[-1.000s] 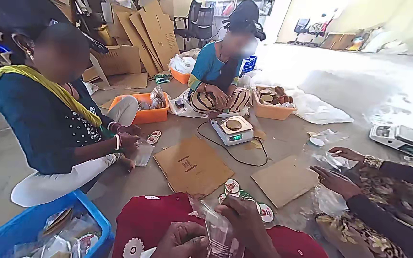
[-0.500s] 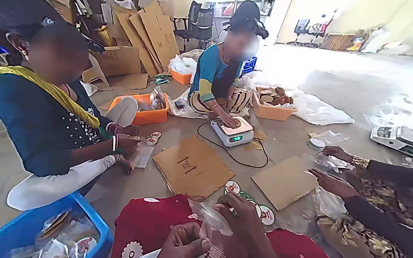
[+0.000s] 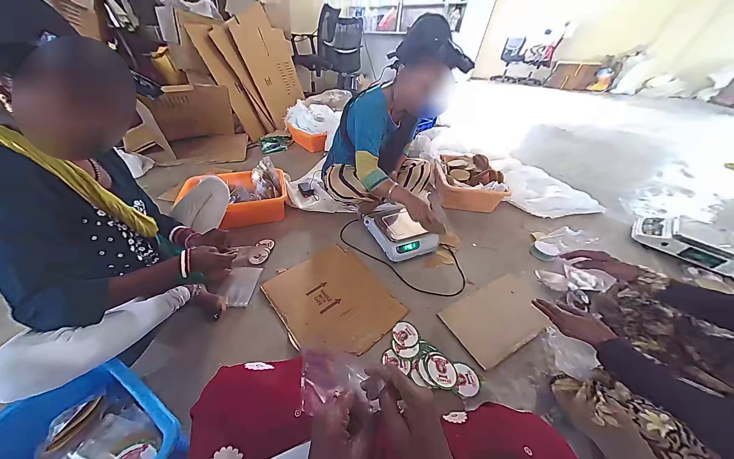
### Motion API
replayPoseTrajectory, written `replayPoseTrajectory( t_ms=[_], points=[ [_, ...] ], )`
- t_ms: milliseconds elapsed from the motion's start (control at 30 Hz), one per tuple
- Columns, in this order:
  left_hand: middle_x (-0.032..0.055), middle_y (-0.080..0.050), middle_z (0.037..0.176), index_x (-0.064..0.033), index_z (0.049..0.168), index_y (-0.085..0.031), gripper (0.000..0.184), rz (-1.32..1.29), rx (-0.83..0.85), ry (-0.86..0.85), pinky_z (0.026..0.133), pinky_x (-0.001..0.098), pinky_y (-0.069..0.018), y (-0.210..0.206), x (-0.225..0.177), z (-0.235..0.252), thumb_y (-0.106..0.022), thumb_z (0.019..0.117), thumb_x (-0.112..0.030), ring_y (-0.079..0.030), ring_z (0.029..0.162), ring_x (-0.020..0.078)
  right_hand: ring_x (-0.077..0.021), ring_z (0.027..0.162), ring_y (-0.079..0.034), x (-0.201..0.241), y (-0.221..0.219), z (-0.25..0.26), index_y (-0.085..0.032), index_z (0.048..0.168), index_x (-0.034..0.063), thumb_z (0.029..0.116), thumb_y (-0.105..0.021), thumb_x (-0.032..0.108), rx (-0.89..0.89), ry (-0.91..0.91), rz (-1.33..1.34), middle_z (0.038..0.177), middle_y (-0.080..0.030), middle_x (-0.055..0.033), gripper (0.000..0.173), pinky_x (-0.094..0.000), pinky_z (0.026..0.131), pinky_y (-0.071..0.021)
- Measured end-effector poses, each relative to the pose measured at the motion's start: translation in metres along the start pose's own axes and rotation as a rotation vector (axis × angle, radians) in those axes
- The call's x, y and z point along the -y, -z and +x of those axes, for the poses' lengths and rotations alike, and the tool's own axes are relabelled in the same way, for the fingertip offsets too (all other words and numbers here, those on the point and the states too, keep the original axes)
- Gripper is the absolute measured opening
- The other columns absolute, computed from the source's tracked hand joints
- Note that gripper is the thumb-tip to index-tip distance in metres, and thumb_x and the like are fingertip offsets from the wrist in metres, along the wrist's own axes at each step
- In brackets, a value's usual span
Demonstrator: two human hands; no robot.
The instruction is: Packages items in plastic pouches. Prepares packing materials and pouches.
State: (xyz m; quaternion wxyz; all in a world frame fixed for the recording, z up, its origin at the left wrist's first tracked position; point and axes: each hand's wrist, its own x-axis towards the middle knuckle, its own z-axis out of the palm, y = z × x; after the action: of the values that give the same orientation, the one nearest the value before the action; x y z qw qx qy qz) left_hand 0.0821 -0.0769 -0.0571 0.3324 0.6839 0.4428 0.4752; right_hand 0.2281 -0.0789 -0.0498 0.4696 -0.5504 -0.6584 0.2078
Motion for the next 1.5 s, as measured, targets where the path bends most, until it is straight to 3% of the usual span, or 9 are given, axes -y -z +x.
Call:
replayPoseTrajectory(
  t_ms=[333,533,733,867,967,1100,1267,1333,1500],
  points=[
    [-0.0026,-0.055,0.065,-0.0020,0.096,-0.063,0.013,0.093,-0.104,-0.069,0.050,0.0173,-0.0458,0.011,0.005,0.013,-0.063,0.0844,-0.009,-0.050,0.053,0.0013,-0.0154,0.091,-0.074,-0.002,0.012,-0.010,-0.067,0.128,0.0016,0.0929,-0.060,0.004,-0.103,0.082,-0.110,0.111,-0.075,-0.0088,0.036,-0.0329,0.079,-0.0625],
    [-0.0061,-0.051,0.062,-0.0023,0.099,-0.063,0.021,0.066,-0.072,-0.044,0.048,0.0160,-0.0426,0.007,-0.002,0.018,-0.065,0.0805,-0.012,-0.046,0.050,-0.0016,-0.0132,0.106,-0.067,0.044,0.002,-0.030,-0.068,0.099,0.0029,0.0979,-0.054,0.001,-0.128,0.278,0.216,0.103,-0.071,-0.0102,0.014,-0.0247,0.095,-0.0558],
    [-0.0071,-0.048,0.061,-0.0006,0.104,-0.062,0.019,0.173,-0.135,-0.024,0.045,0.0168,-0.0406,0.004,-0.004,0.013,-0.057,0.0935,-0.016,-0.043,0.047,-0.0008,-0.0211,0.127,-0.062,0.036,0.000,-0.035,-0.048,0.143,-0.0142,0.1062,-0.050,0.015,0.140,-0.120,0.426,0.139,-0.059,-0.0246,0.047,-0.0343,0.109,-0.0509],
    [0.0027,-0.062,0.067,0.0020,0.106,-0.062,0.030,0.228,-0.048,-0.022,0.051,0.0322,-0.0534,-0.007,-0.014,-0.001,-0.058,0.0923,-0.025,-0.061,0.055,0.0107,-0.0079,0.128,-0.056,0.037,-0.004,-0.029,-0.027,0.153,-0.0115,0.1045,-0.052,0.047,0.226,-0.316,0.826,0.145,-0.054,-0.0143,0.080,-0.0290,0.110,-0.0464],
    [0.0132,-0.068,0.072,0.0109,0.108,-0.064,0.029,0.248,0.001,-0.074,0.056,0.0423,-0.0581,-0.021,-0.030,-0.018,-0.058,0.0952,-0.014,-0.068,0.060,0.0233,-0.0148,0.133,-0.056,0.030,-0.005,-0.022,-0.014,0.162,0.0009,0.0998,-0.055,0.057,0.133,-0.450,0.965,0.153,-0.051,-0.0108,0.093,-0.0357,0.110,-0.0485],
    [0.0111,-0.068,0.071,0.0075,0.099,-0.063,0.017,0.056,0.056,-0.175,0.060,0.0278,-0.0567,-0.031,-0.035,-0.032,-0.062,0.0908,-0.007,-0.066,0.059,0.0145,-0.0251,0.146,-0.044,0.005,0.000,-0.022,-0.017,0.163,0.0009,0.0991,-0.057,0.056,0.081,-0.321,0.945,0.162,-0.039,-0.0146,0.093,-0.0443,0.119,-0.0405],
    [0.0127,-0.061,0.122,0.0046,0.138,-0.043,0.081,-0.620,0.139,0.345,0.082,0.0322,-0.0593,-0.029,-0.012,-0.026,-0.078,0.0862,-0.046,-0.064,0.107,0.0166,-0.0238,0.152,-0.032,-0.019,0.022,-0.036,-0.019,0.162,0.0013,0.0929,-0.066,0.058,0.155,-0.040,0.798,0.168,-0.027,-0.0134,0.101,-0.0420,0.124,-0.0323],
    [0.0146,-0.051,0.138,-0.0060,0.156,-0.025,0.104,-0.744,0.174,0.613,0.083,0.0398,-0.0603,-0.028,-0.009,-0.015,-0.079,0.0804,-0.054,-0.061,0.114,0.0219,-0.0133,0.143,-0.045,-0.002,0.030,-0.057,-0.032,0.159,0.0052,0.0860,-0.079,0.051,0.227,-0.144,0.775,0.158,-0.046,-0.0040,0.098,-0.0354,0.120,-0.0399],
    [0.0142,-0.055,0.127,-0.0015,0.148,-0.024,0.080,-1.065,0.109,0.740,0.087,0.0447,-0.0599,-0.025,-0.011,-0.009,-0.068,0.0906,-0.036,-0.065,0.109,0.0215,-0.0067,0.133,-0.054,0.036,0.030,-0.070,-0.036,0.146,-0.0160,0.0790,-0.088,0.035,0.390,-0.209,0.559,0.141,-0.060,-0.0148,0.098,-0.0249,0.116,-0.0428]
  ],
)
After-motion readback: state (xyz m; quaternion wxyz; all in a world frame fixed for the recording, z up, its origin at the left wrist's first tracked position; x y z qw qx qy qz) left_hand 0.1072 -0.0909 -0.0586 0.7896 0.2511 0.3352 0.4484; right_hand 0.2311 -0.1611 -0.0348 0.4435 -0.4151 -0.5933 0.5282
